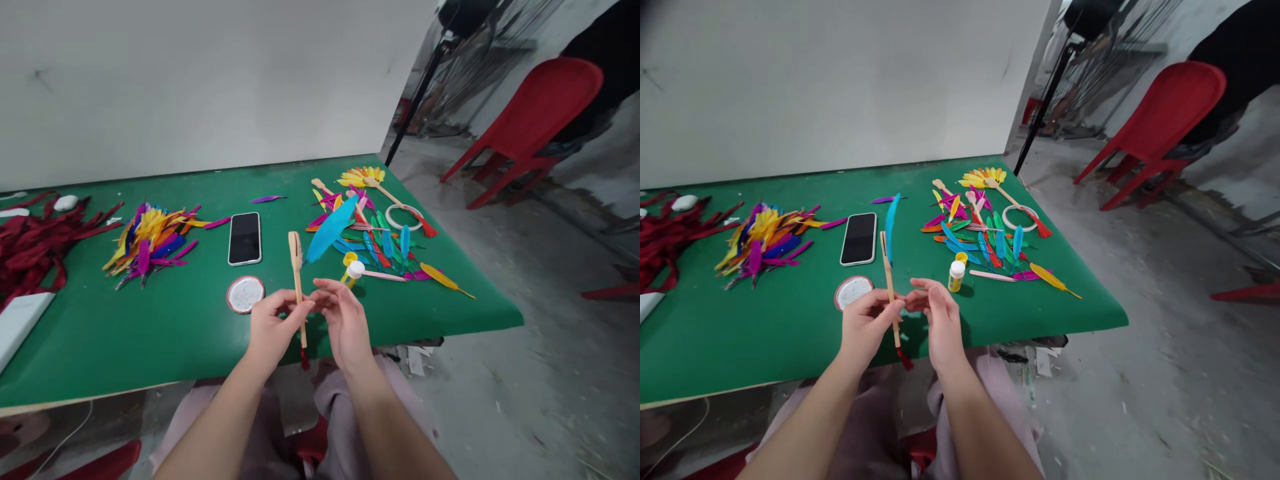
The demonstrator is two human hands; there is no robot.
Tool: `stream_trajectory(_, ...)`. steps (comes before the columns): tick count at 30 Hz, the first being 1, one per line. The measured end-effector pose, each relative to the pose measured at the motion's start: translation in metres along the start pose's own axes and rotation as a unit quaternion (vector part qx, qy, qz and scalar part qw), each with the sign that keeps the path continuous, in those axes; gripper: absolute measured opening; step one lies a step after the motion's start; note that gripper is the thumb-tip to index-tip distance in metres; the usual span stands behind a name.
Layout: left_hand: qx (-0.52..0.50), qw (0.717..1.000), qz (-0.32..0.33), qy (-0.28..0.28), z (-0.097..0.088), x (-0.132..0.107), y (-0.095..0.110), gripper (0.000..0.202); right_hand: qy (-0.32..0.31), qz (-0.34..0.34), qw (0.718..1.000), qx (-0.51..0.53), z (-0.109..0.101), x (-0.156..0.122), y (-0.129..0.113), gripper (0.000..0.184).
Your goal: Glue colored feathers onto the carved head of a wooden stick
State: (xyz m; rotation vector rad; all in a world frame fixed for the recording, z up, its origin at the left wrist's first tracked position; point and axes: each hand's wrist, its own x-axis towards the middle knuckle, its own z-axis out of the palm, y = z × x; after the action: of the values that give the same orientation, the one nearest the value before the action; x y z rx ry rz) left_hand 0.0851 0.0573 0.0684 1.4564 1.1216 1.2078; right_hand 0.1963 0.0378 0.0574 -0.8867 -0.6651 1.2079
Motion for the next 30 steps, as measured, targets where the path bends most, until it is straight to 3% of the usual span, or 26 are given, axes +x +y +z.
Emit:
stream_trajectory(10,-0.039,0.999,-0.002,-0.006,0.0006,0.001,0.002,0.011,-0.007,0.023,1.0,0.008,0.0002,0.0006,0.0033,0.03)
stream_trajectory(23,-0.126,0.987,-0.093,-0.02,-0.0003,0.0021,0.0008,0.025,-0.025,0.027,0.999,0.009,-0.0007,-0.0005,0.0025,0.032)
stream_trajectory(30,-0.165,0.98,-0.106,-0.039,0.0005,0.0012,-0.0016,0.025,-0.036,0.03,0.999,0.01,-0.0029,-0.0009,0.0042,0.033)
